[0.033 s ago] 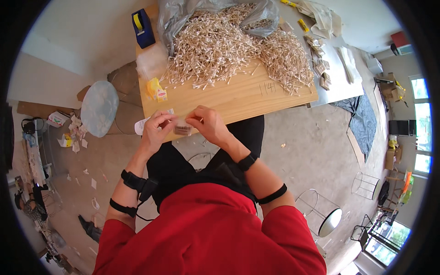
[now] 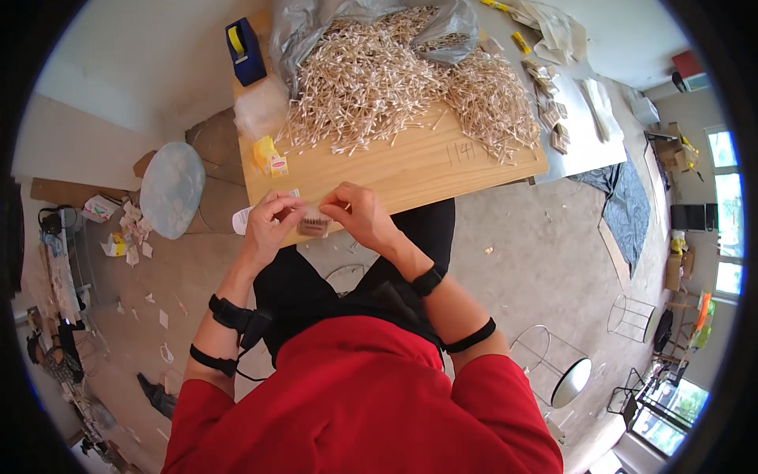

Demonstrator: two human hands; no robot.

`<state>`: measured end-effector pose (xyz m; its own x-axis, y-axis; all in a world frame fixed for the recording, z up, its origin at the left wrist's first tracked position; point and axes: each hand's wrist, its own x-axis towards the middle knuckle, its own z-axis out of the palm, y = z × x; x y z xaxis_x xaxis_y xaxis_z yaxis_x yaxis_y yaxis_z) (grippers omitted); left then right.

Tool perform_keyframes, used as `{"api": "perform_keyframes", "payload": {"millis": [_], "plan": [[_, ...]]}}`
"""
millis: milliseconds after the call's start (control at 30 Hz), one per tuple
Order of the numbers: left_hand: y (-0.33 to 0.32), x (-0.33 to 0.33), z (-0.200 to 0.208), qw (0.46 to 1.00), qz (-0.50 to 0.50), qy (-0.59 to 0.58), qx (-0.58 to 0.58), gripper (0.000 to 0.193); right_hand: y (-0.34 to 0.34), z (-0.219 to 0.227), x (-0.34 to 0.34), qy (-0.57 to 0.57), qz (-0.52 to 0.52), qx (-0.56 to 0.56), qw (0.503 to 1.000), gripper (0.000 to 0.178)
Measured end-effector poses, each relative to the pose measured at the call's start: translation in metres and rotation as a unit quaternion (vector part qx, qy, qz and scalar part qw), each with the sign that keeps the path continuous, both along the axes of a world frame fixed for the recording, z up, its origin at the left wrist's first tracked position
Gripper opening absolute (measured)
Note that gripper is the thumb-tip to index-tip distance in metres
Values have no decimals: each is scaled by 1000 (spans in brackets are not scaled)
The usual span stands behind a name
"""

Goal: The person is sorting and packaging individual cotton swabs into small plastic containers.

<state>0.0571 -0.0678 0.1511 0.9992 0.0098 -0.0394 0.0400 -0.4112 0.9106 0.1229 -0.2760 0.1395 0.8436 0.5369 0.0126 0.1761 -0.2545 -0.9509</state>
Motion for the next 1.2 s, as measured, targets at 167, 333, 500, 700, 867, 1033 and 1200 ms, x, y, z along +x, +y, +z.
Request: {"api": "perform_keyframes", "payload": {"millis": [167,333,500,700,867,1033,1200], "plan": [[-15,2,27,998,-19,-56,-6,10,-15,22,-2,62,6,6,998,9],[-35,1,53,996,-27,-78,39,10,-17,40,-9,-252,-19,1,967,10],[-53,3,68,992,-24,-107,60,11,-33,47,-9,-248,-46,-20,968,10],[-63,9,53,976,-36,-171,128,8,-47,24,-17,-219,-59,23,974,9],[-72,10,35,976,-48,-149,149,9,-57,2,-23,-237,-63,-3,969,11],[-105,25,11,989,-41,-109,88,9,-92,-19,-9,-134,-65,-20,989,12],[-123,44,-16,997,-26,-71,-21,12,-128,-31,27,-74,-56,42,995,13]]}}
